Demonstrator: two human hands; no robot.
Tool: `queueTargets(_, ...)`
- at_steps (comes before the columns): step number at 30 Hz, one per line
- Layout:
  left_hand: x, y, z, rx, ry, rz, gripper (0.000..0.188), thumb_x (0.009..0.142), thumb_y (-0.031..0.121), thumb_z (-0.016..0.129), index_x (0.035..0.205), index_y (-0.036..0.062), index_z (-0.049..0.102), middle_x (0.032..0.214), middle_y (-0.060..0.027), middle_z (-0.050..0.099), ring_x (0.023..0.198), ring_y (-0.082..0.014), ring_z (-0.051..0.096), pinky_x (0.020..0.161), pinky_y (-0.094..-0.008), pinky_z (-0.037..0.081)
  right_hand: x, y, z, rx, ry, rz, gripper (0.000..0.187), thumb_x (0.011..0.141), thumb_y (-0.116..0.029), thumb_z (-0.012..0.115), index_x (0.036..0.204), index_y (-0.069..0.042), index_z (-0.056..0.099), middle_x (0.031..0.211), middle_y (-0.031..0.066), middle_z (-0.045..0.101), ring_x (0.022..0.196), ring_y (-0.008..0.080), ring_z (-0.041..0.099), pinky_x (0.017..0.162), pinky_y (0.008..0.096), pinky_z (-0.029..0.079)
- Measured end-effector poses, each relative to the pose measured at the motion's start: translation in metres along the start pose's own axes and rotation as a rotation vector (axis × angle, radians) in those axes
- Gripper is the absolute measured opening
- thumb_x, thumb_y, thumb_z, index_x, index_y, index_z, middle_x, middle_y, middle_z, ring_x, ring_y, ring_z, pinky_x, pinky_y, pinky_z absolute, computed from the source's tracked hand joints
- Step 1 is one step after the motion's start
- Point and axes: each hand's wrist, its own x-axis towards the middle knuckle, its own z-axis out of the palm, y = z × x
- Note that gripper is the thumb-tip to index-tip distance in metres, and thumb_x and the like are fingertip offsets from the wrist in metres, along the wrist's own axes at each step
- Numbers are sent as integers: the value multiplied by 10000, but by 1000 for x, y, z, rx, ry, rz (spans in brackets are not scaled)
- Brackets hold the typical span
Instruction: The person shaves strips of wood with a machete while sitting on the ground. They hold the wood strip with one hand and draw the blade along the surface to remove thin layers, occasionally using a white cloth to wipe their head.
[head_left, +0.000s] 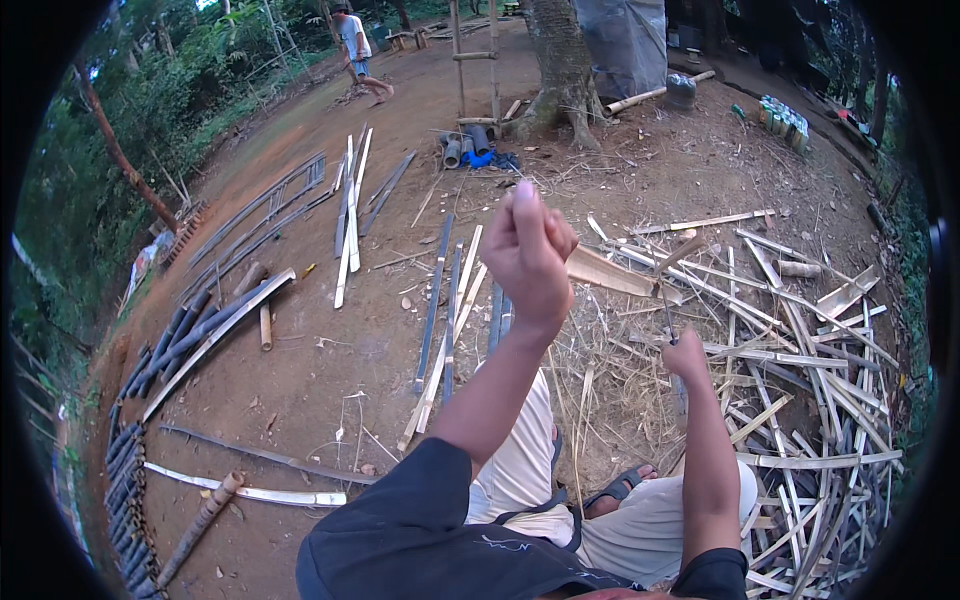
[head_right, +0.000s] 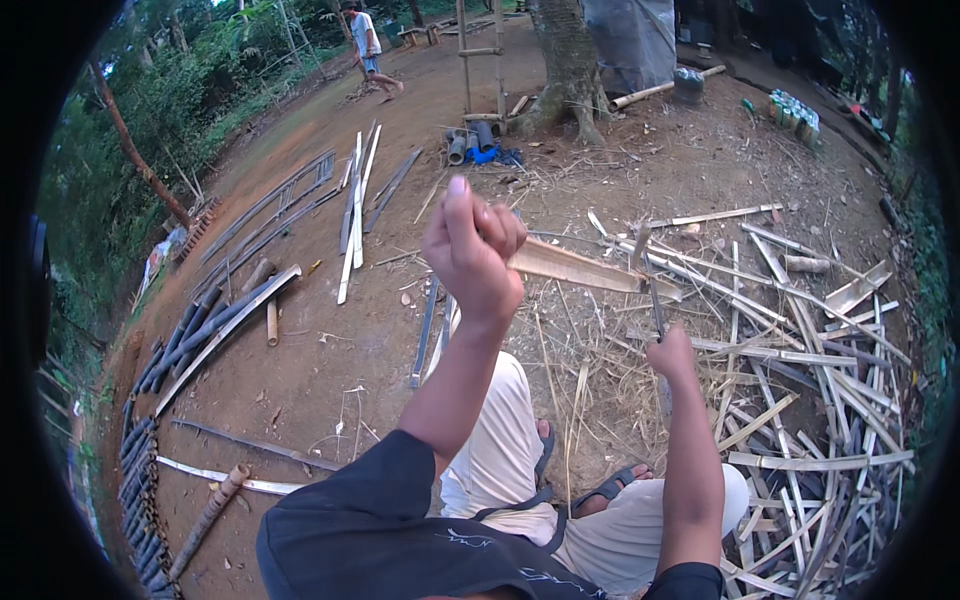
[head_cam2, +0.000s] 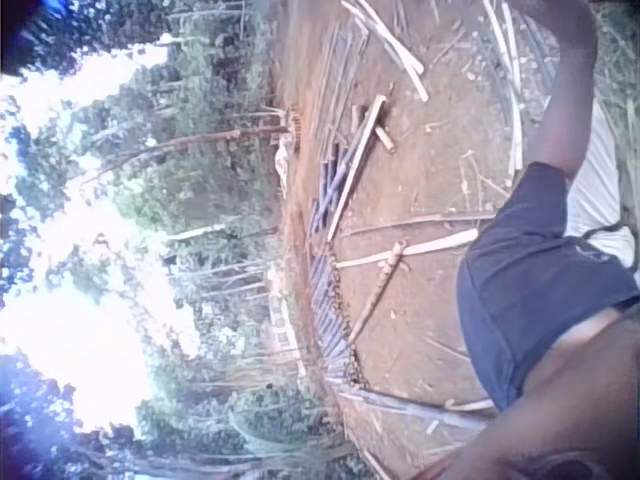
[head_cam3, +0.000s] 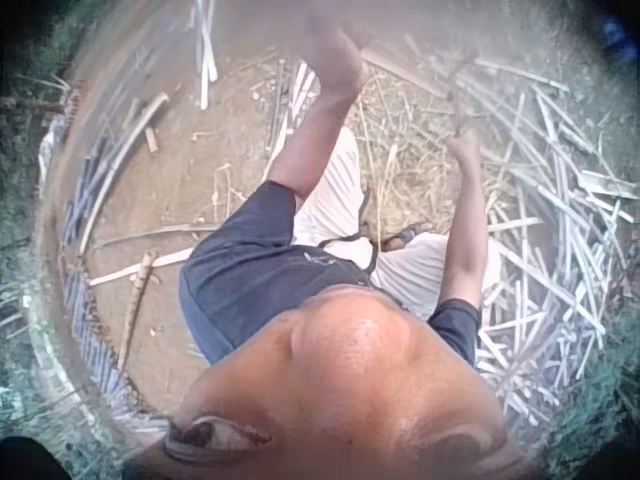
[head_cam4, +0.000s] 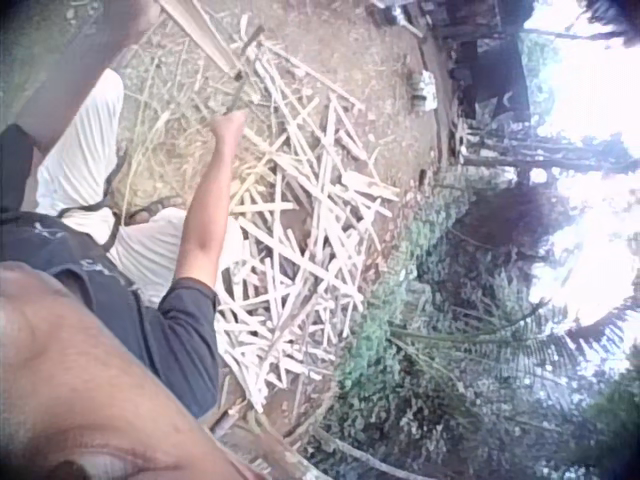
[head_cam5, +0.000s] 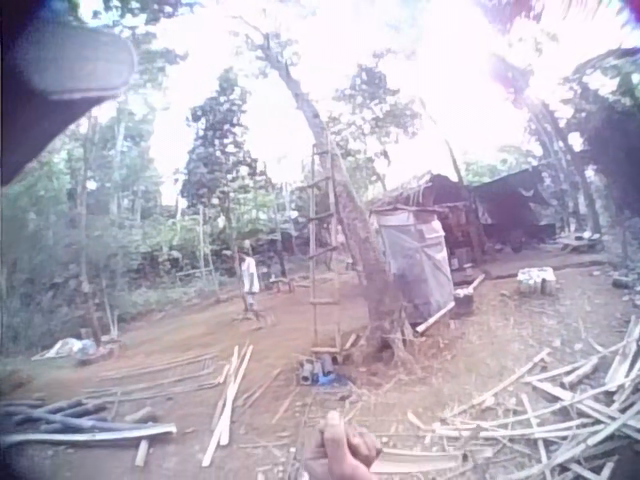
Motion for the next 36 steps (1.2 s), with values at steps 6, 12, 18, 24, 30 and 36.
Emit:
queueTargets(6,64,92,64,91,-198,49,413,996,261,563,635,112,431,473,46,286,382,-58,272,398,-265,219,-77,-52,-49,228,-42,-88,425,921,-176,601,1273,42,505,869,222,669,878,353,689,782,445,520)
queueTargets(12,114,120,80,71,-287,-193,302,955,239,545,682,128,480,518,60,339,410,-88,299,432,-290,264,-124,-53,-35,582,-183,-41,302,953,-168,572,1199,6,558,741,159,625,673,295,660,638,422,492)
queueTargets(18,112,75,80,172,-213,-157,290,940,230,583,689,154,461,515,75,300,385,-69,258,385,-265,205,-150,-81,-42,422,-3,-146,268,934,-137,575,1163,2,566,786,218,652,664,356,656,626,458,489)
queueTargets(24,112,68,61,168,-322,-98,322,947,207,576,678,83,451,509,35,230,437,-83,223,470,-263,227,-150,-109,-46,508,140,-301,240,881,-107,617,1100,-17,578,812,212,667,720,377,684,638,466,530)
queueTargets(30,147,104,-2,144,-471,-170,256,959,164,528,736,77,438,518,24,244,454,-89,216,484,-270,235,-81,-16,69,102,-190,43,259,866,-178,633,1044,10,641,859,241,689,797,415,691,743,499,561)
queueTargets(36,186,98,-50,246,-366,-169,238,958,119,443,730,64,398,552,-7,224,457,-116,212,491,-281,239,-65,-30,80,155,-345,92,237,864,-169,620,1023,4,651,931,232,697,859,397,695,776,498,561)
